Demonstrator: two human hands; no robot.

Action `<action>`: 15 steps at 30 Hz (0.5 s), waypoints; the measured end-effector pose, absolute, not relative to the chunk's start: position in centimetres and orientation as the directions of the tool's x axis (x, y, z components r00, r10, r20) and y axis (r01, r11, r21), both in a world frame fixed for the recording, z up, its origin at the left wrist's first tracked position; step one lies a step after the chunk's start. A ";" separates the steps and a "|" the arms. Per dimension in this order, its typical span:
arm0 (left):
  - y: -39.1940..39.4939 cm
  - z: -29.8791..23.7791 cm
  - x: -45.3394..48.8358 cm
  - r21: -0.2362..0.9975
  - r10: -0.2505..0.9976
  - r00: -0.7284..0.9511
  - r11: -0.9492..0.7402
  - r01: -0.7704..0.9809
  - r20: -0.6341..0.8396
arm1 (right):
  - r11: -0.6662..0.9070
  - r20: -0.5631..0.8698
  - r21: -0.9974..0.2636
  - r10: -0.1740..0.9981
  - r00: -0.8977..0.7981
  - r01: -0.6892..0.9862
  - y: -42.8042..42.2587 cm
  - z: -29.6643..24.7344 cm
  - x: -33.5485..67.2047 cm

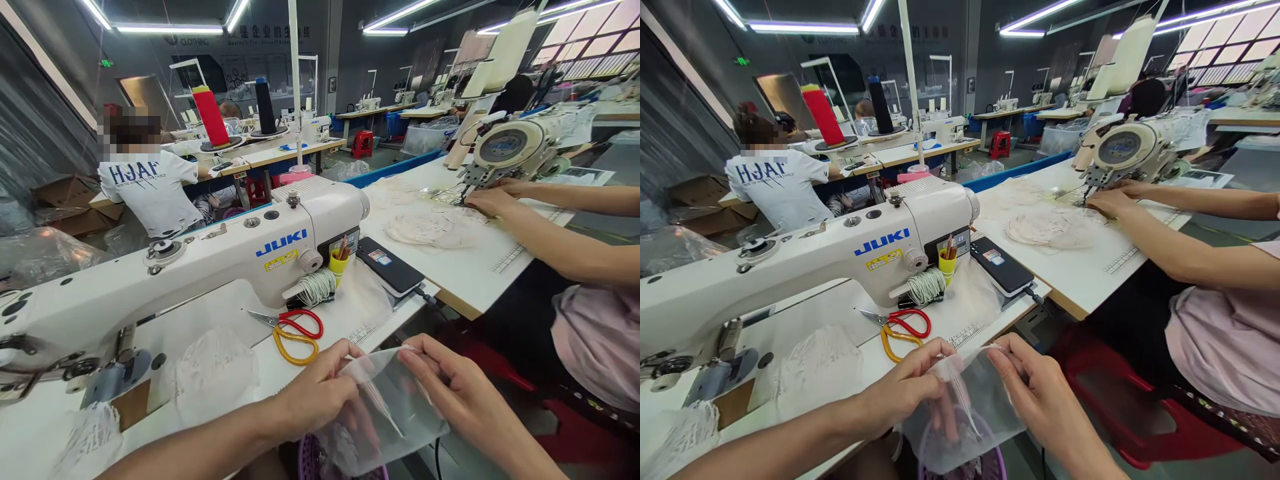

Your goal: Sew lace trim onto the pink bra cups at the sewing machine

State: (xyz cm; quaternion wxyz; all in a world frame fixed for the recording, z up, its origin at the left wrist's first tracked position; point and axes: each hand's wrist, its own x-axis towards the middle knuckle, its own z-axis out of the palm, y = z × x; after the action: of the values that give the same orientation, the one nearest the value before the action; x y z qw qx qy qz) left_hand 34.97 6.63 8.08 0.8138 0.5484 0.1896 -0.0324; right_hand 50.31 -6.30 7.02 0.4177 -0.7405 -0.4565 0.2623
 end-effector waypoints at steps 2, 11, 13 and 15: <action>6.7 7.7 35.0 0.893 0.207 0.917 0.376 0.246 -0.340 | -0.245 -0.013 -0.857 0.890 0.457 0.454 -6.3 7.1 50.3; 6.9 5.9 34.5 0.923 0.231 0.910 0.263 0.282 -0.344 | -0.217 0.018 -0.842 0.904 0.427 0.495 -6.2 6.8 50.0; 7.1 5.7 34.2 0.926 0.257 0.896 0.207 0.315 -0.362 | -0.201 0.042 -0.818 0.914 0.405 0.539 -6.5 6.5 49.9; 7.4 5.6 34.0 0.936 0.289 0.890 0.121 0.330 -0.352 | -0.186 0.074 -0.766 0.925 0.372 0.616 -6.7 6.1 50.0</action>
State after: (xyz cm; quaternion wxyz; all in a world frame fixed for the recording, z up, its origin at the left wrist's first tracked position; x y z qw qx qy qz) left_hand 34.00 7.44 5.57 0.7114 0.6626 0.2337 -0.0144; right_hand 49.97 -6.70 6.07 0.3698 -0.7411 -0.5198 0.2093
